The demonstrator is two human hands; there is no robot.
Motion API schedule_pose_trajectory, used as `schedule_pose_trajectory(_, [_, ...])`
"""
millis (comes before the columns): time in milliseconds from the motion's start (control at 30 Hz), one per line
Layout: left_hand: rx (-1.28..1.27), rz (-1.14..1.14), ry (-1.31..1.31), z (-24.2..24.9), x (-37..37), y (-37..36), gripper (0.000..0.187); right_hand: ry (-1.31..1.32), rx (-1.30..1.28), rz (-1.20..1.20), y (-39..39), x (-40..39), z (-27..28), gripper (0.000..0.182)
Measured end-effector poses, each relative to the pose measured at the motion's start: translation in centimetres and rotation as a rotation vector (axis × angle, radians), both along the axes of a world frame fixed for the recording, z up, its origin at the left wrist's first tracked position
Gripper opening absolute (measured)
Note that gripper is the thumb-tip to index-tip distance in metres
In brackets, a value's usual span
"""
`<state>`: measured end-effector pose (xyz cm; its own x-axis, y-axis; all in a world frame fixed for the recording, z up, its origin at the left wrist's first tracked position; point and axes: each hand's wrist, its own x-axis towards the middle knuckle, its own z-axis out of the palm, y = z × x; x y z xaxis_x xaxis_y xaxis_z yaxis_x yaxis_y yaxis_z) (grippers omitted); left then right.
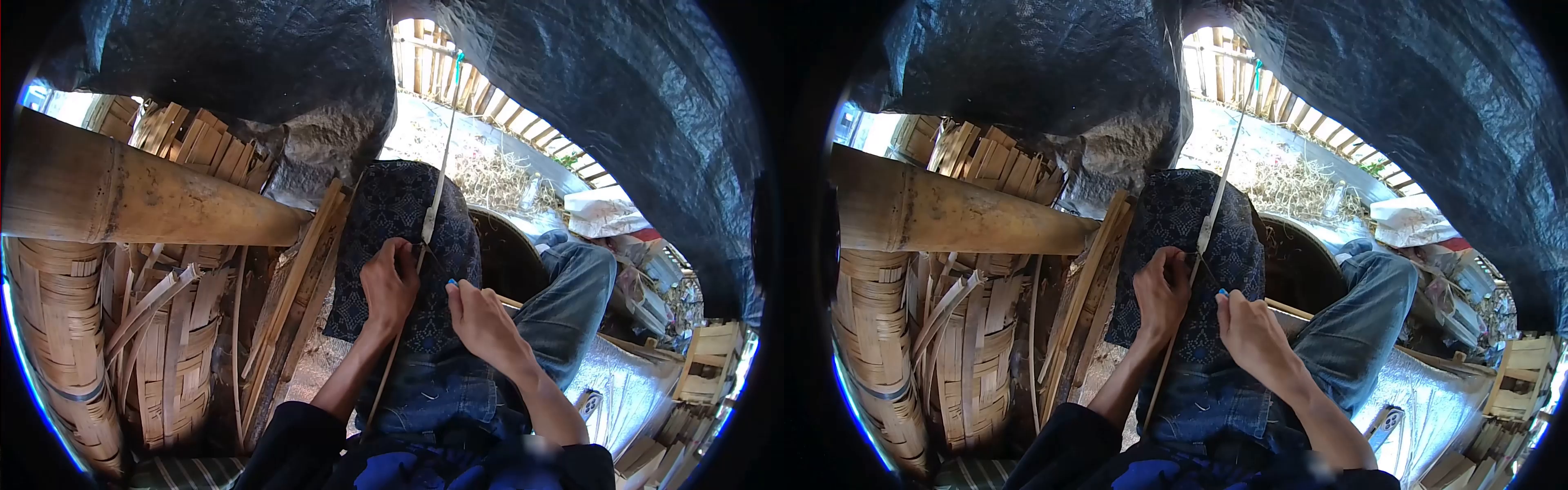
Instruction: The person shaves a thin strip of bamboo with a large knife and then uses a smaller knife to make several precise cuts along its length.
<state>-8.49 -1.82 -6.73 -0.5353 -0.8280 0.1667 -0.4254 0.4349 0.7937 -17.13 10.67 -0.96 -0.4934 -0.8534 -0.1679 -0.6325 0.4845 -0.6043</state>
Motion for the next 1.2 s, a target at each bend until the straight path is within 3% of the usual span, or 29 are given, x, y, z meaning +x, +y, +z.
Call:
schedule_pose_trajectory(33, [0.023,0.019,-0.001,-0.1,0.0,-0.1,0.004,-0.024,-0.099,-0.011,0.0,-0.3,-0.4,0.033])
schedule_pose_trajectory(167, [0.026,-0.051,0.015,-0.2,0.2,-0.1,0.004,0.044,-0.093,-0.028,-1.3,-0.2,-1.4,0.033])
schedule_pose_trajectory(267, [0.122,-0.046,0.035,-0.1,0.6,-0.3,0.006,-0.107,0.026,-0.011,0.2,0.9,0.0,0.032])
schedule_pose_trajectory(400, [0.150,-0.058,0.017,0.2,0.7,-0.4,0.008,-0.105,-0.050,-0.046,-0.3,0.2,-0.6,0.033])
schedule_pose_trajectory(567, [0.249,-0.080,0.013,1.1,1.5,-0.4,0.008,0.010,0.177,-0.091,-0.6,1.4,0.4,0.031])
schedule_pose_trajectory(733, [0.274,-0.220,0.053,1.1,1.7,-0.4,0.009,0.090,0.115,-0.064,-1.4,1.5,-0.6,0.031])
schedule_pose_trajectory(900, [0.391,-0.085,0.311,0.2,2.5,-0.7,0.015,-0.036,0.175,-0.074,-0.3,1.9,0.7,0.028])
schedule_pose_trajectory(967, [0.790,0.216,0.338,1.4,2.4,-2.3,0.017,-0.085,0.140,-0.071,0.9,1.5,0.6,0.027])
schedule_pose_trajectory(1000, [0.797,0.215,0.332,1.0,2.1,-3.4,0.017,-0.127,0.058,-0.088,1.3,1.2,0.3,0.028])
schedule_pose_trajectory(1067, [0.568,0.154,0.227,0.2,1.8,-5.7,0.012,-0.152,-0.018,-0.062,2.1,0.6,0.5,0.020])
schedule_pose_trajectory(1100, [0.574,0.170,0.213,0.7,1.7,-6.0,0.012,-0.170,-0.009,-0.053,3.0,0.3,0.1,0.020])
schedule_pose_trajectory(1167, [-0.151,0.246,0.254,2.4,0.7,-5.8,0.019,0.731,-0.199,0.187,4.8,-0.3,-0.4,0.014])
schedule_pose_trajectory(1200, [-0.367,0.151,0.145,2.7,1.8,-5.7,0.029,0.219,-0.148,-0.134,5.6,0.1,0.4,0.018])
